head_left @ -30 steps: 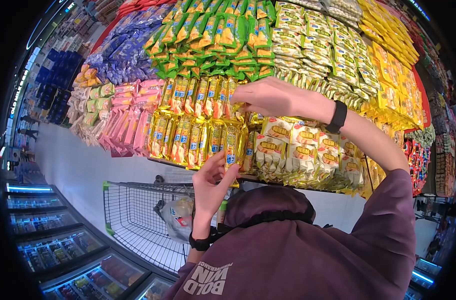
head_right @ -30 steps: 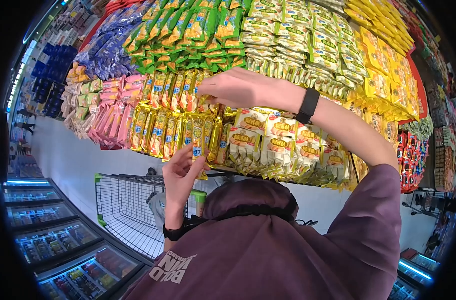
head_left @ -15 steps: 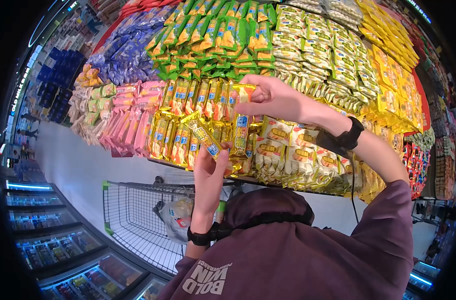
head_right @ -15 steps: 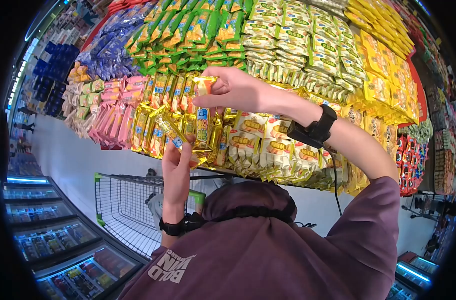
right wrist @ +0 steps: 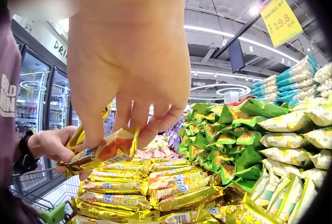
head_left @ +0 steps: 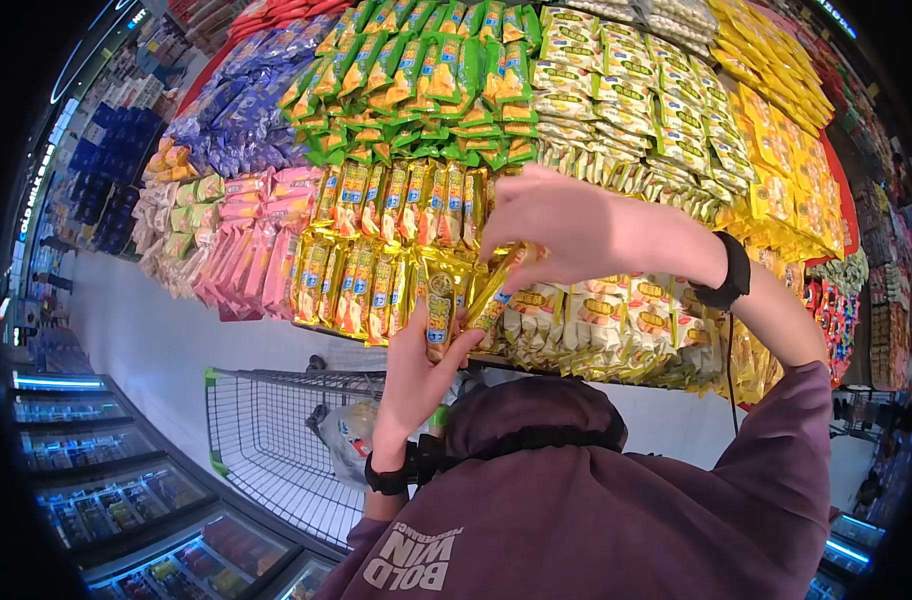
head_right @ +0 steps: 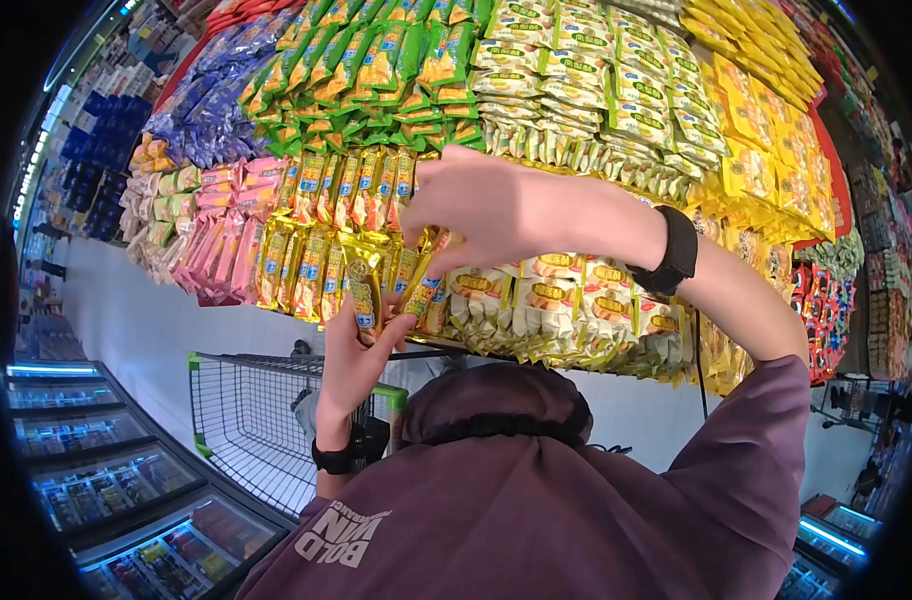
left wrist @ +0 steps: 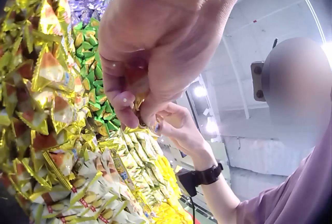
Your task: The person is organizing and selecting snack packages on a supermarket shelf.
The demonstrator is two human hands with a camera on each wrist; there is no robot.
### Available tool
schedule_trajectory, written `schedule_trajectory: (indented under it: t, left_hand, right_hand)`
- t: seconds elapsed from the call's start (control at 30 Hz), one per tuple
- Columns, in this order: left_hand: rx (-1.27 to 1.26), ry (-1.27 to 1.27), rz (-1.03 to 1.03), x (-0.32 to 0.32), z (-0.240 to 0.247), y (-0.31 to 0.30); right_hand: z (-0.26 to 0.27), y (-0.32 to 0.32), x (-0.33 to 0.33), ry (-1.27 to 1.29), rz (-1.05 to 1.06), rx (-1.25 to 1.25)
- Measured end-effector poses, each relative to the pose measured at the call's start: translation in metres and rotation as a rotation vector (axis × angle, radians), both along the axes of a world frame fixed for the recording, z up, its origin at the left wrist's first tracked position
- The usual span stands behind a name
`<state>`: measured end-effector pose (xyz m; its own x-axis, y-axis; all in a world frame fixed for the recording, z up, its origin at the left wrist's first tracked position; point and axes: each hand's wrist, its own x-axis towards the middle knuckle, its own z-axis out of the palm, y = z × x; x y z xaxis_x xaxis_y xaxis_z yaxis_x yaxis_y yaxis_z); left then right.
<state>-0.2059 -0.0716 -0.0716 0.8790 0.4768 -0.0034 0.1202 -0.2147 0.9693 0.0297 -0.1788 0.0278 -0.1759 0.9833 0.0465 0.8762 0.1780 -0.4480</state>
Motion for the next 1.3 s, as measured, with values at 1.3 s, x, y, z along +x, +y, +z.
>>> schedule_trajectory:
  t: [1.3]
  left_hand:
    - [-0.28,-0.12,0.117,-0.008,-0.014,0.011]
  right_hand:
    - [-0.066,0.06,0.023,0.268,-0.563,-0.404]
